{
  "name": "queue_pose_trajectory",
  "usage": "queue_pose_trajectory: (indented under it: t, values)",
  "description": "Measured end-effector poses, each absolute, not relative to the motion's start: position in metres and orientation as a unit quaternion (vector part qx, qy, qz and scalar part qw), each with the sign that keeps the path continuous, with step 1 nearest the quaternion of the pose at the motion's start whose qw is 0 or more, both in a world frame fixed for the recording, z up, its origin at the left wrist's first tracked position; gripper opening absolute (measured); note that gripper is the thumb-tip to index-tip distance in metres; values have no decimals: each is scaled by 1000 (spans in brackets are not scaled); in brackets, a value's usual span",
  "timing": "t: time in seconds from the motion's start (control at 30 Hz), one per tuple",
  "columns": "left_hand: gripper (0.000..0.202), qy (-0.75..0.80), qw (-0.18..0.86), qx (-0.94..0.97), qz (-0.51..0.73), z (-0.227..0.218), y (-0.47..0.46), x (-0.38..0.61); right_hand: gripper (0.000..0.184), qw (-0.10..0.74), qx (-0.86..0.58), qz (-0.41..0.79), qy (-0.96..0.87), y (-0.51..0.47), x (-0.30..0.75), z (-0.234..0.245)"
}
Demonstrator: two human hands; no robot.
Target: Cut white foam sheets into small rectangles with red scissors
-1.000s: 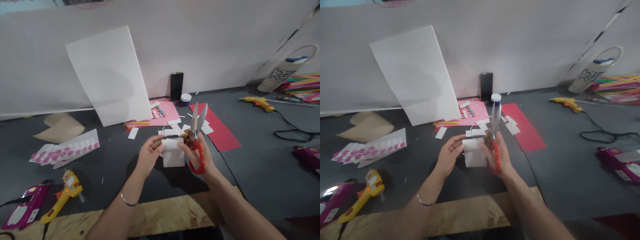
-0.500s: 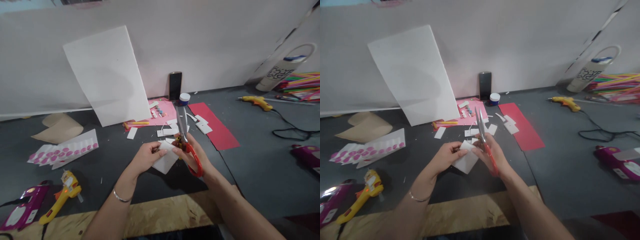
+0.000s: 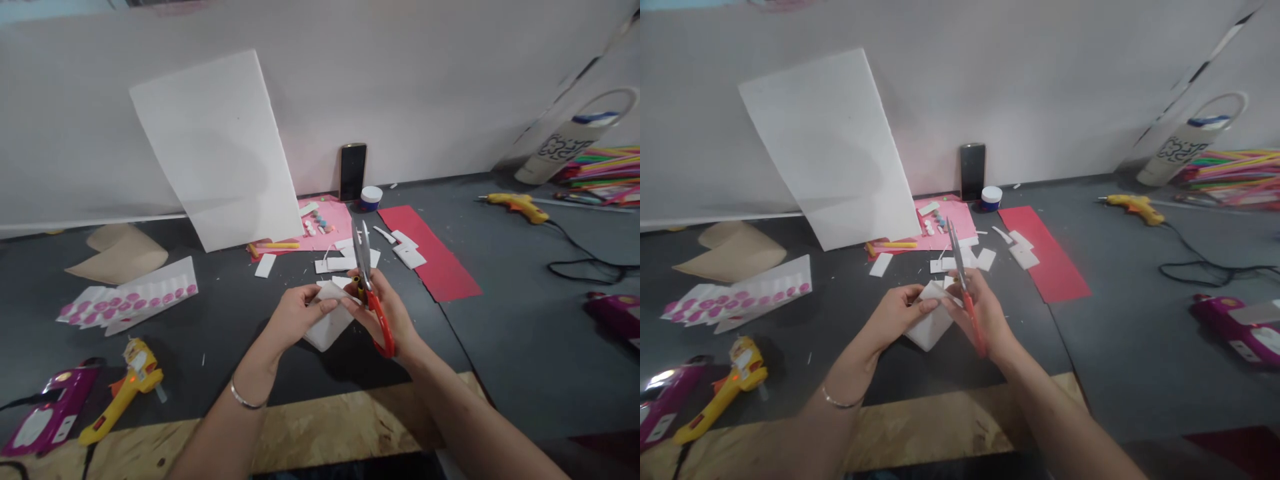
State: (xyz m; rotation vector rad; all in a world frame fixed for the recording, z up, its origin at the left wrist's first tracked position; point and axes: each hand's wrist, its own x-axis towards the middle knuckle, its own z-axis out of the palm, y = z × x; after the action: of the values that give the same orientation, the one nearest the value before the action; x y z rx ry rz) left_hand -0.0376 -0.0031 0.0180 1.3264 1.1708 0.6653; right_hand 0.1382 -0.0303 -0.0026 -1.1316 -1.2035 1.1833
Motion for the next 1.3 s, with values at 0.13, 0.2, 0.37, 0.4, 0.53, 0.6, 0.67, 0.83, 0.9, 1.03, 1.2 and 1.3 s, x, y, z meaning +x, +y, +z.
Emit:
queue_pose_trajectory:
  t: [0.13, 0.2, 0.37, 0.4, 0.53, 0.6, 0.67, 0.83, 0.9, 1.03, 1.2, 1.3]
  values:
    - [34, 506, 587, 566, 279, 21, -3, -38, 48, 522, -471, 499, -506, -31, 138, -3]
    - [34, 508, 587, 566, 277, 21, -2, -38, 49, 519, -477, 496, -507, -30, 137, -5]
    - [41, 501, 587, 574, 273, 22, 3, -50, 44, 492, -482, 485, -539, -30, 146, -6]
    - [42, 499, 590, 573, 274, 24, 4, -55, 42, 475, -476, 481, -562, -31, 151, -4]
    - [41, 513, 583, 553, 302, 35, 10, -75, 50, 355, -464, 450, -676, -36, 173, 15]
    - [39, 520, 570, 553, 316, 39, 13, -82, 54, 274, -495, 428, -705, -39, 179, 25]
    - [36, 522, 553, 563, 323, 40, 15, -85, 52, 213, -514, 413, -721, -41, 181, 32]
    - [37, 518, 530, 588, 323, 35, 17, -87, 51, 159, -534, 383, -737, -44, 179, 33]
    - [37, 517, 530, 592, 317, 34, 17, -87, 50, 148, -541, 384, -733, -45, 178, 33]
    - [37, 520, 532, 592, 309, 32, 17, -89, 47, 141, -539, 401, -727, -47, 178, 36]
    - [39, 518, 544, 584, 307, 30, 18, -92, 47, 160, -522, 427, -721, -51, 179, 35]
    - [39, 520, 547, 582, 304, 31, 17, -92, 47, 175, -508, 436, -722, -52, 180, 33]
